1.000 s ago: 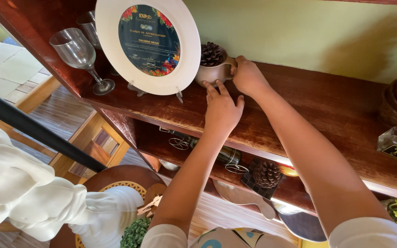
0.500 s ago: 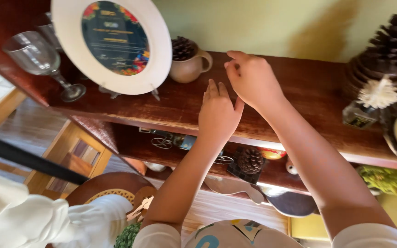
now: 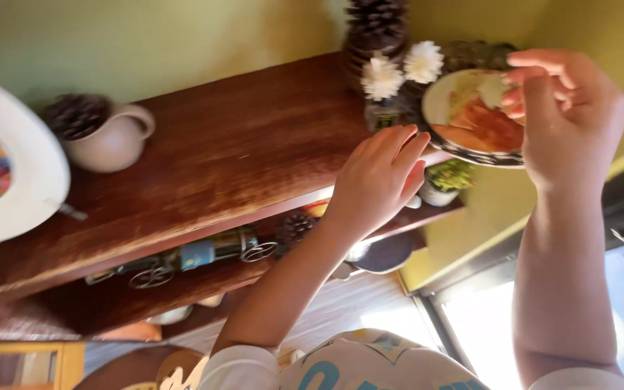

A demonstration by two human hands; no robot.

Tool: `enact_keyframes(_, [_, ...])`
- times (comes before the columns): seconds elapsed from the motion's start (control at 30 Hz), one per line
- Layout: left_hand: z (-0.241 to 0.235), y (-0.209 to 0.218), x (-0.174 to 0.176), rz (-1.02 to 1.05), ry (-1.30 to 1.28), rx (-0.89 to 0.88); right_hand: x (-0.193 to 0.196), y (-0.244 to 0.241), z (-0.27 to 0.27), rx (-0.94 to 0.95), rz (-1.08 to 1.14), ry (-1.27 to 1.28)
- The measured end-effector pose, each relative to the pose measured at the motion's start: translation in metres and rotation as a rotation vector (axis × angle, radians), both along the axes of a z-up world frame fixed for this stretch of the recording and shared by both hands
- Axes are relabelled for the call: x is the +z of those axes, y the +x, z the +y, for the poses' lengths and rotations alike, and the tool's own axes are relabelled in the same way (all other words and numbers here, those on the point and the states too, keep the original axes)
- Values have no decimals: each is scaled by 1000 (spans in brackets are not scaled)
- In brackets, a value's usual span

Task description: Cleaning and organizing various decorative items on a shelf and side table.

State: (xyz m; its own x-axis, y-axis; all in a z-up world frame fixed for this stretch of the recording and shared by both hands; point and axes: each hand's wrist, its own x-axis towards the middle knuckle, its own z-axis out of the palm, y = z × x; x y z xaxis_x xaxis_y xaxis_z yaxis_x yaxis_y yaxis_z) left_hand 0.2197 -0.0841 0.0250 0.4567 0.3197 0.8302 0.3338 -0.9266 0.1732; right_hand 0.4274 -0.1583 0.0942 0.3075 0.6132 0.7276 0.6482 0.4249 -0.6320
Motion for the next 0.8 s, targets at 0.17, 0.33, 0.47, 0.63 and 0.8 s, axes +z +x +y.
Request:
enact_keyframes(0.17, [14, 62, -24, 170, 78, -132, -90, 101, -24, -403, -66, 71])
enact_keyframes(0.33, [24, 97, -41, 274, 135, -72, -127, 127, -27, -149, 1039, -41])
enact_keyframes(0.47, [31, 109, -53, 247, 77, -139, -125, 122, -16, 14, 1228, -100])
enact_keyframes(0.63, [36, 110, -54, 276, 60, -197, -127, 122, 6, 375, 1392, -188])
enact_keyframes(0.8, [31, 105, -51, 269, 114, -209, -141, 131, 14, 495, 1455, -227])
